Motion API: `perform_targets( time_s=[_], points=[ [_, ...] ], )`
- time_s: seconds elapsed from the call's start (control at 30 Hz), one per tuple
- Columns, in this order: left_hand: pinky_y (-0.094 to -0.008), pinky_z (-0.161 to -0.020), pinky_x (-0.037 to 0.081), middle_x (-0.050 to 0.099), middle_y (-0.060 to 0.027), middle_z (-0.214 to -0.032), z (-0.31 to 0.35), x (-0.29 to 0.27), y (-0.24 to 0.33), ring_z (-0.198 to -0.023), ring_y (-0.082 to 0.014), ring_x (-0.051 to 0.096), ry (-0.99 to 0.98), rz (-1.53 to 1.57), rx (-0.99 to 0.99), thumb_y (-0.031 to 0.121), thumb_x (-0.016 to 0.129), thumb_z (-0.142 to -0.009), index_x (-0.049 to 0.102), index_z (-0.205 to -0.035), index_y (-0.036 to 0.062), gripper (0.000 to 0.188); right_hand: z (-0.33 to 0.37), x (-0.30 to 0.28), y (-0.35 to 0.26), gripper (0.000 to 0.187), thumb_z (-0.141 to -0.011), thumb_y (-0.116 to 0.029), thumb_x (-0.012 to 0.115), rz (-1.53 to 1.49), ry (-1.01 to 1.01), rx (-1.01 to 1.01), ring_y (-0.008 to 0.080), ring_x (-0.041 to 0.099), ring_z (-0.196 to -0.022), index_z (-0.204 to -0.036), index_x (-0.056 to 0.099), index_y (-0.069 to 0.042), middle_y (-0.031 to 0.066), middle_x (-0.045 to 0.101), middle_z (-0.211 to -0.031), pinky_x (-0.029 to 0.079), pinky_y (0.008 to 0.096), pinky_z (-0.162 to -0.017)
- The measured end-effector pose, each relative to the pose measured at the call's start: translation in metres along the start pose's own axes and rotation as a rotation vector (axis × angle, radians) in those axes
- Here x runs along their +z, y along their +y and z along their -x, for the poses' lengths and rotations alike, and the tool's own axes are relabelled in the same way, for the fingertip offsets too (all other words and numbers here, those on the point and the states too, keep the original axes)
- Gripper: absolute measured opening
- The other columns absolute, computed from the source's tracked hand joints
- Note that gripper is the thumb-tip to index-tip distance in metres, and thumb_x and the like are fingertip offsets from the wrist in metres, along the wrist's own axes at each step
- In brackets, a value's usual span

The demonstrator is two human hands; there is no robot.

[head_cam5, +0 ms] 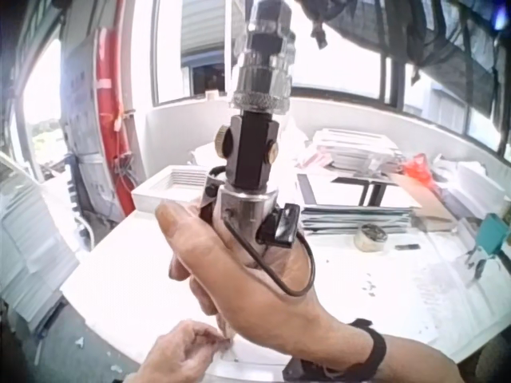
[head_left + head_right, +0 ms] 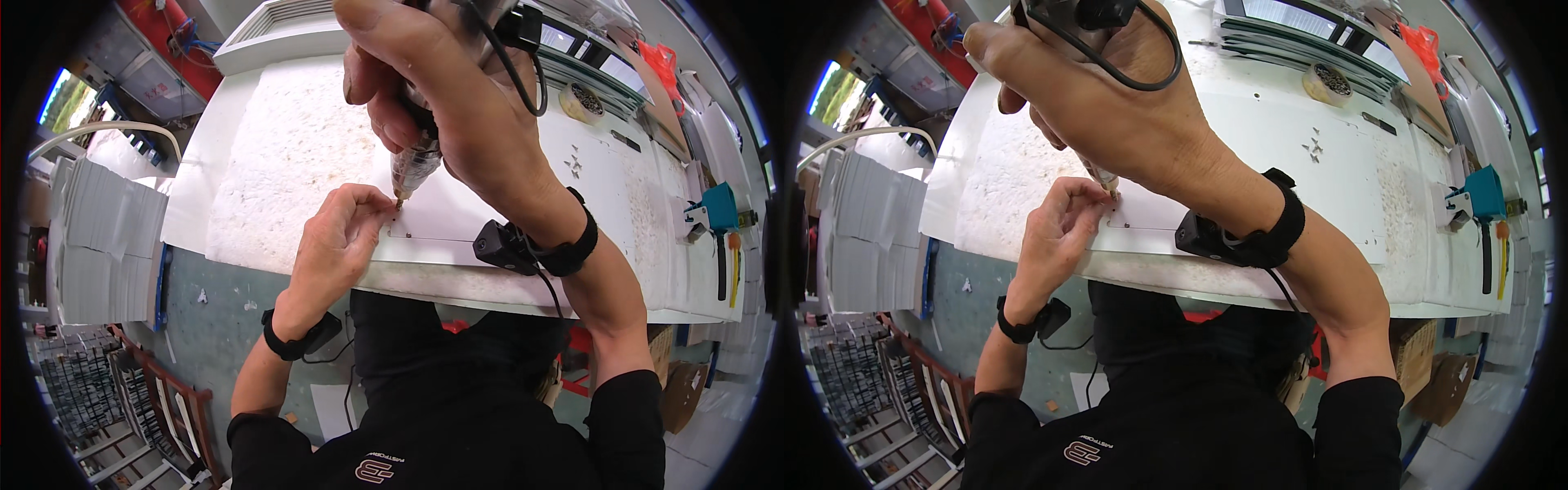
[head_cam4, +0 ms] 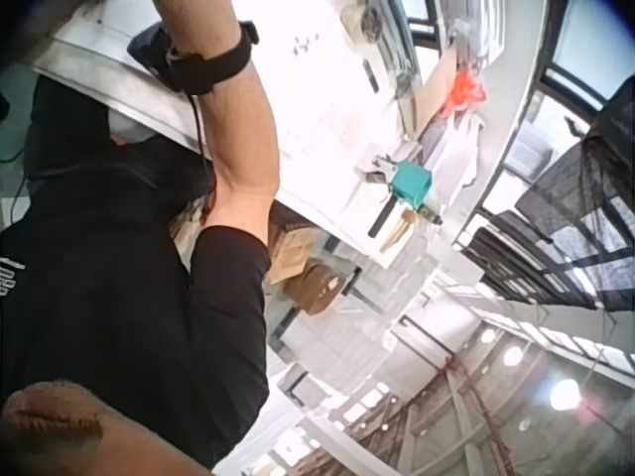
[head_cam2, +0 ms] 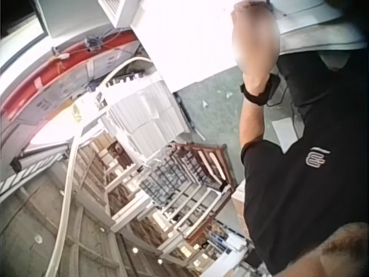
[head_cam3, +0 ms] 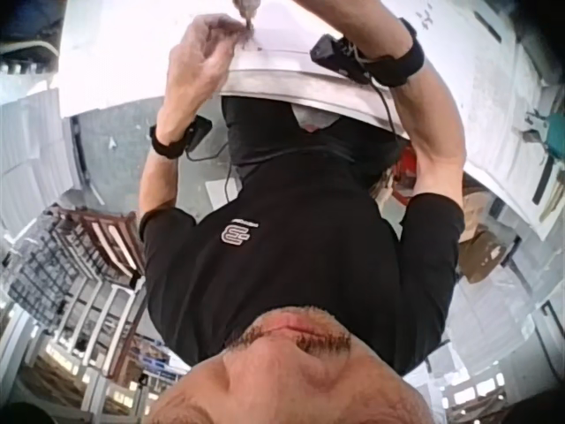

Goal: The person clears a workspace by moving a white frame and discarding a plastic bag. They then place a dark rectangular panel into a white frame and cover it with a white board. Using a pneumatic screwdriver, the person secures the white board to the frame by driving multiple screws into pre-drilled holes.

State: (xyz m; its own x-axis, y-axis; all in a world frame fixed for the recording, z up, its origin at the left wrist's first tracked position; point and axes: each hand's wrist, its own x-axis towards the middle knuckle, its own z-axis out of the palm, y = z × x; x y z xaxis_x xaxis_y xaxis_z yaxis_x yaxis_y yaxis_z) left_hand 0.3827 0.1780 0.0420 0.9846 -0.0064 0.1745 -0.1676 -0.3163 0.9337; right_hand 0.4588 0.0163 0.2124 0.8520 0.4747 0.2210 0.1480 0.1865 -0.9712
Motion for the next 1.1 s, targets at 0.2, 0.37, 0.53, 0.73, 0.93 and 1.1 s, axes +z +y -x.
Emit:
perform_targets(
  time_s=[0.2,0.37,0.53,0.73,0.93,1.1],
  points=[
    [-0.0332,-0.093,0.054,0.073,-0.0137,-0.111,0.010,0.002,-0.004,-0.105,-0.0248,0.075,0.022,0.018,0.019,-0.004,0.059,-0.097,0.058,-0.115,0.0011,0.019,0.001,0.000,0.007,0.034,-0.101,-0.033,0.068,0.029,-0.026,-0.036,0.0049,0.049,-0.047,-0.079,0.064,-0.008,-0.0021,0.055,-0.058,0.036,0.0234,-0.043],
    [-0.0348,-0.093,0.055,0.072,-0.0144,-0.112,0.011,0.002,-0.004,-0.106,-0.0263,0.074,0.032,-0.009,0.040,-0.004,0.059,-0.097,0.058,-0.115,0.0013,0.018,0.001,0.003,0.007,0.034,-0.101,-0.034,0.068,0.020,-0.044,0.019,0.0049,0.050,-0.048,-0.080,0.065,-0.008,-0.0019,0.056,-0.059,0.037,0.0234,-0.043],
    [-0.0366,-0.087,0.056,0.074,-0.0116,-0.110,0.023,0.003,-0.008,-0.097,-0.0267,0.071,0.138,-0.202,0.271,-0.004,0.067,-0.092,0.062,-0.112,0.0034,0.022,0.002,0.006,0.011,0.033,-0.101,-0.034,0.068,0.077,-0.082,-0.055,0.0058,0.053,-0.050,-0.081,0.066,-0.007,-0.0005,0.060,-0.063,0.040,0.0239,-0.045],
    [-0.0370,-0.079,0.056,0.075,-0.0063,-0.109,0.026,0.003,-0.006,-0.089,-0.0285,0.064,0.088,-0.569,0.569,-0.005,0.076,-0.078,0.071,-0.107,0.0089,0.032,-0.006,0.018,0.030,0.038,-0.099,-0.042,0.068,0.436,-0.071,-0.445,0.0077,0.060,-0.052,-0.081,0.067,-0.008,0.0015,0.063,-0.063,0.046,0.0241,-0.048],
    [-0.0366,-0.077,0.055,0.076,-0.0051,-0.109,0.025,0.006,-0.005,-0.084,-0.0277,0.064,0.088,-0.627,0.617,-0.001,0.079,-0.076,0.073,-0.104,0.0103,0.030,-0.011,0.006,0.053,0.039,-0.092,-0.045,0.074,0.151,-0.215,-0.285,0.0091,0.064,-0.054,-0.081,0.070,-0.008,0.0019,0.068,-0.065,0.049,0.0236,-0.050],
    [-0.0338,-0.075,0.053,0.072,-0.0012,-0.109,0.027,0.004,-0.011,-0.079,-0.0211,0.062,0.116,-0.691,0.682,0.002,0.079,-0.069,0.071,-0.108,0.0103,0.040,-0.003,0.014,0.043,0.041,-0.090,-0.047,0.077,0.243,-0.336,-0.186,0.0111,0.069,-0.062,-0.082,0.071,-0.007,0.0030,0.069,-0.066,0.055,0.0267,-0.058]
  ],
)
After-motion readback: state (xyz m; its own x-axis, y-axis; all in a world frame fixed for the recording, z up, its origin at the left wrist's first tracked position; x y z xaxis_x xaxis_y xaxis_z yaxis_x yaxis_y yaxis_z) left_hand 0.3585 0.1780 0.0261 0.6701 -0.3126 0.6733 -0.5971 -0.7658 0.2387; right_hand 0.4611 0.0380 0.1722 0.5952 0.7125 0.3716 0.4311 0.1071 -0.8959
